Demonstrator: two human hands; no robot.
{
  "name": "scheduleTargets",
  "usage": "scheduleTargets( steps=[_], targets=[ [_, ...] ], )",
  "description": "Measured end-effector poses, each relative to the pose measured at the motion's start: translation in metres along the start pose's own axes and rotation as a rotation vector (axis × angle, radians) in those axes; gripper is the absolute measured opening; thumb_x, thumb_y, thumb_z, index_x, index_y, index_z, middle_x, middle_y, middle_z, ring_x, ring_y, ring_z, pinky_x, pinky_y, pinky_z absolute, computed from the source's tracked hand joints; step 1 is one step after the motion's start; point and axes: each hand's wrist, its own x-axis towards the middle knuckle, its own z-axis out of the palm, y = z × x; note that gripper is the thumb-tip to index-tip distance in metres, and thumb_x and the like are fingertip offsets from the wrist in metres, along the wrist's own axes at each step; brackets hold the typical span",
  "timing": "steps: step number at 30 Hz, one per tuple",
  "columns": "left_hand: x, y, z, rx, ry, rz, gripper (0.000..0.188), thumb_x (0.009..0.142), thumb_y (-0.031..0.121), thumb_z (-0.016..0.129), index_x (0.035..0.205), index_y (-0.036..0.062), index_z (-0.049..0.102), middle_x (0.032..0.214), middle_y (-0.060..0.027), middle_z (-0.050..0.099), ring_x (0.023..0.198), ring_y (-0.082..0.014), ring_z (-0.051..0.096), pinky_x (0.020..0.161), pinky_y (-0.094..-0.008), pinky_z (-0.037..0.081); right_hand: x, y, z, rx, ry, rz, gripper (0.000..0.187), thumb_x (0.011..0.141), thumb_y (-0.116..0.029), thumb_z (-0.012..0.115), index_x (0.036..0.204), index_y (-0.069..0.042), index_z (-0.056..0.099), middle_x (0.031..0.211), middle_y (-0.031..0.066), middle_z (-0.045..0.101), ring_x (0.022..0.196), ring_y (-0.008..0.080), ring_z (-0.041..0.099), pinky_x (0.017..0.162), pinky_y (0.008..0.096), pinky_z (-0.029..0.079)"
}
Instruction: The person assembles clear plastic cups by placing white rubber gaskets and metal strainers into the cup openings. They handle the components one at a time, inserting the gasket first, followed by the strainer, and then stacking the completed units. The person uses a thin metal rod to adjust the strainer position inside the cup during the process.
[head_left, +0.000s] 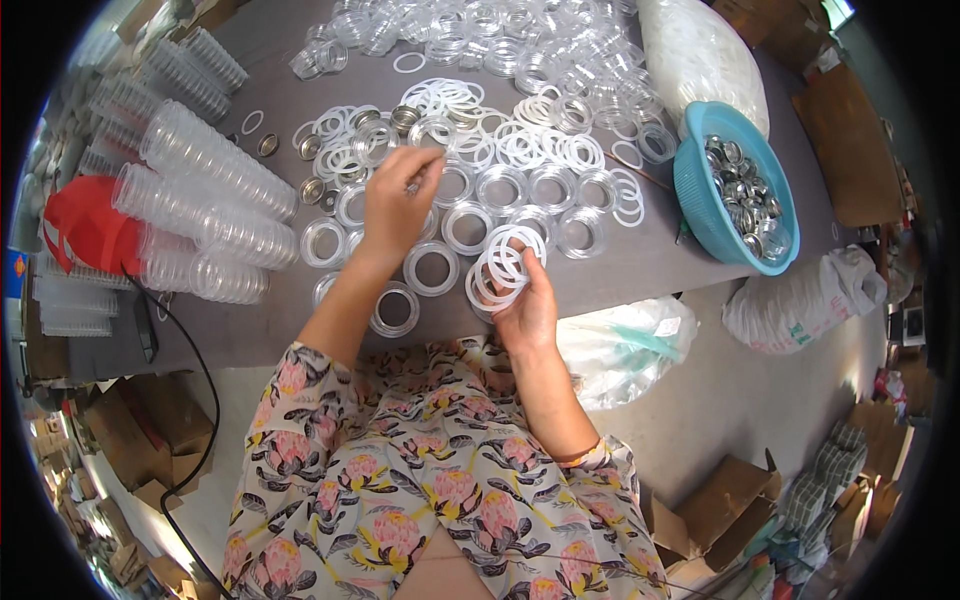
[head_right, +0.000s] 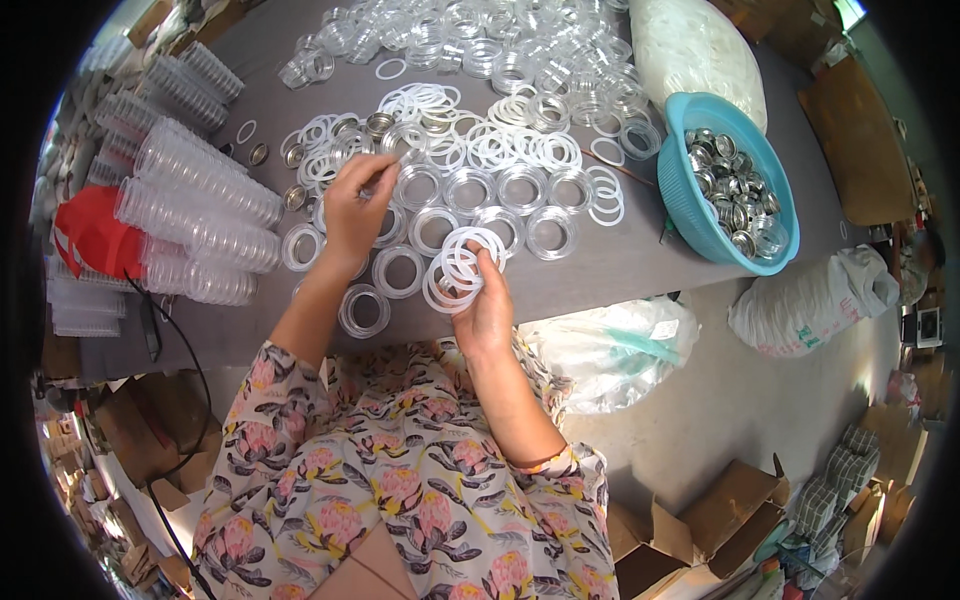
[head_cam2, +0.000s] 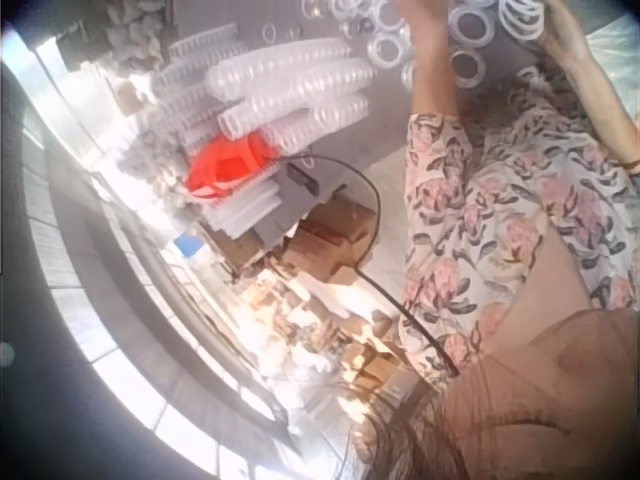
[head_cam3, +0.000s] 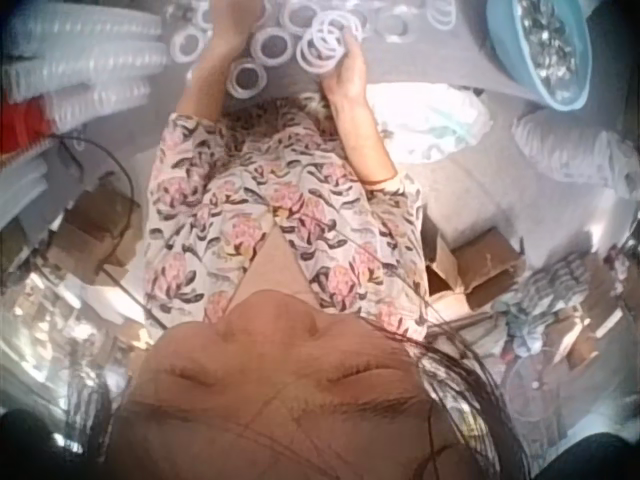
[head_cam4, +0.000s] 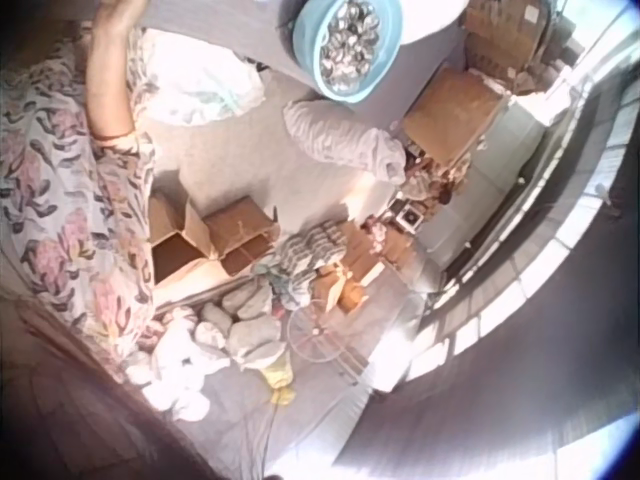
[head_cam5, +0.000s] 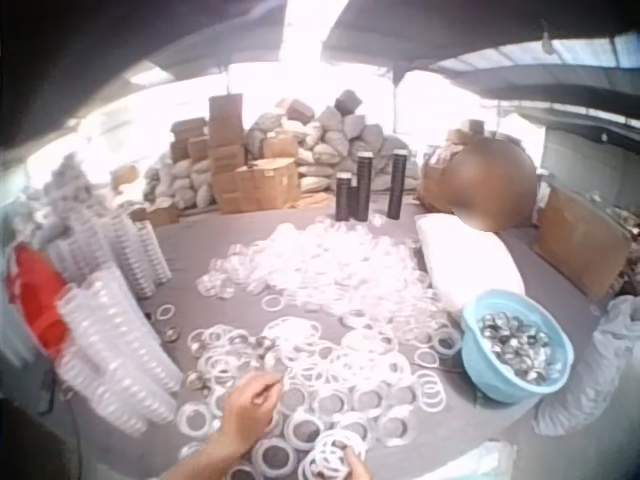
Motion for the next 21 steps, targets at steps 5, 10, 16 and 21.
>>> scheduleTargets(
  steps=[5, 10, 16, 21],
  targets=[
    [-0.005, -0.028, 0.006, 0.445, -0.325, 0.310, 0.011, 0.073, 0.007, 0.060, 0.084, 0.0073, 0.060, 0.077, -0.0063, 0.058, 0.069, -0.0227, 0.057, 0.058, -0.0314, 0.046, 0.000, -0.005, -0.005, 0.035, 0.003, -0.022, 0.024, 0.090, -0.028, 0.045, 0.106, -0.012, 0.052, 0.093, 0.0031, 0.058, 0.078, 0.0167, 0.056, 0.059, 0.0319, 0.044],
    [-0.008, -0.030, 0.005, 0.438, -0.428, 0.315, 0.010, 0.069, 0.009, 0.060, 0.078, 0.0084, 0.058, 0.072, -0.0059, 0.055, 0.067, -0.0239, 0.056, 0.057, -0.0344, 0.045, 0.001, -0.008, -0.007, 0.045, -0.006, -0.051, 0.024, 0.089, -0.027, 0.046, 0.106, -0.012, 0.052, 0.094, 0.0036, 0.058, 0.079, 0.0171, 0.056, 0.061, 0.0323, 0.045],
    [0.000, -0.041, 0.008, -0.054, -0.181, -0.245, 0.010, 0.074, 0.005, 0.064, 0.083, 0.0049, 0.059, 0.071, -0.0017, 0.060, 0.053, -0.0108, 0.052, 0.048, -0.0234, 0.041, 0.002, -0.006, -0.004, 0.036, -0.008, -0.057, 0.023, 0.089, -0.025, 0.047, 0.105, -0.010, 0.052, 0.096, 0.0039, 0.057, 0.085, 0.0165, 0.056, 0.068, 0.0348, 0.048],
    [0.005, -0.048, 0.007, -0.495, -0.206, -0.815, 0.014, 0.073, 0.008, 0.067, 0.084, 0.0018, 0.059, 0.065, 0.0009, 0.058, 0.049, -0.0029, 0.046, 0.043, -0.0178, 0.036, 0.004, -0.005, -0.006, 0.038, 0.000, -0.063, 0.024, 0.089, -0.025, 0.048, 0.106, -0.010, 0.053, 0.096, 0.0053, 0.058, 0.086, 0.0194, 0.057, 0.073, 0.0361, 0.047]
  ],
)
